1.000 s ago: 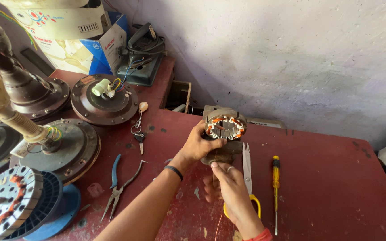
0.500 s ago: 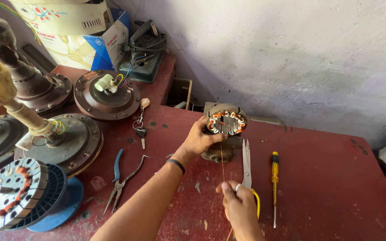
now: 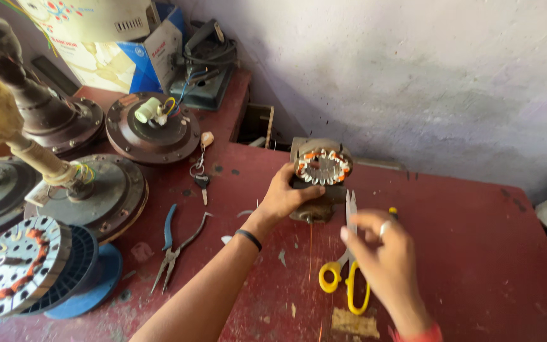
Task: The person winds copper wire around the slots of a motor stator held in a bench vise. They use a yellow-handled screwdriver to push the wire into the slots and adjust the coil, then rotate the stator to continue winding.
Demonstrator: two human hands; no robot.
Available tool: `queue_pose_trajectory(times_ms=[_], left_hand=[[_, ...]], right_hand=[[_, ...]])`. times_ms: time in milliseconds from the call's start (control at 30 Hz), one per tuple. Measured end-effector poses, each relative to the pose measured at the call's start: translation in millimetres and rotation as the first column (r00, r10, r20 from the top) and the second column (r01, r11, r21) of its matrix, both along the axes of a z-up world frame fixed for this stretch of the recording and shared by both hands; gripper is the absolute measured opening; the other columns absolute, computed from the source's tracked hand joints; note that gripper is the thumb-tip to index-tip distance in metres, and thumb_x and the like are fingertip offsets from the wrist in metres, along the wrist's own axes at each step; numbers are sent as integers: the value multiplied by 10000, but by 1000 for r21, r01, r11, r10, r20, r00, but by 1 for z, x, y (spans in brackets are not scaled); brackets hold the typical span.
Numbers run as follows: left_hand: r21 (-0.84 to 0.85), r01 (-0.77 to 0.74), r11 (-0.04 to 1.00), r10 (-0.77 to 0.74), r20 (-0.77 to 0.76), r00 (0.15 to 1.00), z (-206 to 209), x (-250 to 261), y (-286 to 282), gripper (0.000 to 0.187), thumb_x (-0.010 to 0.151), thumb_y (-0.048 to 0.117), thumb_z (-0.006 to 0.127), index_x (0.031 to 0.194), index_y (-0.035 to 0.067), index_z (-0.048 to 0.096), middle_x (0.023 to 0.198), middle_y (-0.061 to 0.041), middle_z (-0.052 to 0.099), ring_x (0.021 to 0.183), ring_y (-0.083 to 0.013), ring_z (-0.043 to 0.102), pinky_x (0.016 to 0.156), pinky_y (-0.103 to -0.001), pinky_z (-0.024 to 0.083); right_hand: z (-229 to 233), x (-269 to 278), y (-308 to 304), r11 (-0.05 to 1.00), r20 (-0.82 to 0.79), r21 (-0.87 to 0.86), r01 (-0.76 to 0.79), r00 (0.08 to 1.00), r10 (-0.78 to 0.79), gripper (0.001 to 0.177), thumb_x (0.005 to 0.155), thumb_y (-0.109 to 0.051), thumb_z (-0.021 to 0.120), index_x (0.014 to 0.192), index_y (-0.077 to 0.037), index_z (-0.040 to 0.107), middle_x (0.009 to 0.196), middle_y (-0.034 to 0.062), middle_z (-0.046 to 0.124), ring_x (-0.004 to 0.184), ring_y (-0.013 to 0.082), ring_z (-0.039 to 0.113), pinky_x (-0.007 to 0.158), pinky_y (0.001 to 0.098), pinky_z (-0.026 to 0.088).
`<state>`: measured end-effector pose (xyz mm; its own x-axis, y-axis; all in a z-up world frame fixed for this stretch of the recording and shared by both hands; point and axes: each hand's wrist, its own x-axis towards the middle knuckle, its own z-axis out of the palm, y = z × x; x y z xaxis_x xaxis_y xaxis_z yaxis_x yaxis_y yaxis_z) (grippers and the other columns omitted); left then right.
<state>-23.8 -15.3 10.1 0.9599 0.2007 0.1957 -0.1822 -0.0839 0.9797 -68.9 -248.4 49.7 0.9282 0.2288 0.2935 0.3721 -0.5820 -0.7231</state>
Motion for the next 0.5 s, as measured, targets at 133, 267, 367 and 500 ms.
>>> queue_pose_trajectory(times_ms=[133,267,367,500], left_hand=[[219,-325,920,299,142,944,17,-19,-15,787,668,269,939,1298,-3,555,1250,-158,561,1132,-286,605,981,-394,517],[327,-419,847,452,-29,891,31,-47,-29,755,636,222,914,1248,30,515,1236,-195,523,1045,-310,621,867,-415,554],[359,-371,856,414,-49,909,34,-63,-31,664,683,170,862,1196,-8,480,1117,-194,597,945,-291,671,793,-396,586],[259,-240,936,284,-146,948,27,-83,-25,446,762,98,758,1132,-21,538,899,-129,702,773,-218,726,699,-343,612]], right_hand=[[14,24,33,993,451,17,-121,887,100,350,782,-75,836,1120,-116,752,1302,147,622,1189,281,615,990,393,534],[7,38,56,987,479,-37,-158,864,156,477,735,-15,827,1186,-155,766,1464,200,504,1340,364,504,1081,432,476],[1,41,61,980,500,-65,-187,844,195,505,726,-12,840,1200,-172,767,1520,200,473,1398,382,474,1155,456,424],[-8,43,62,976,465,-53,-213,859,213,473,751,-36,844,1200,-171,776,1525,192,470,1398,377,472,1171,452,407]])
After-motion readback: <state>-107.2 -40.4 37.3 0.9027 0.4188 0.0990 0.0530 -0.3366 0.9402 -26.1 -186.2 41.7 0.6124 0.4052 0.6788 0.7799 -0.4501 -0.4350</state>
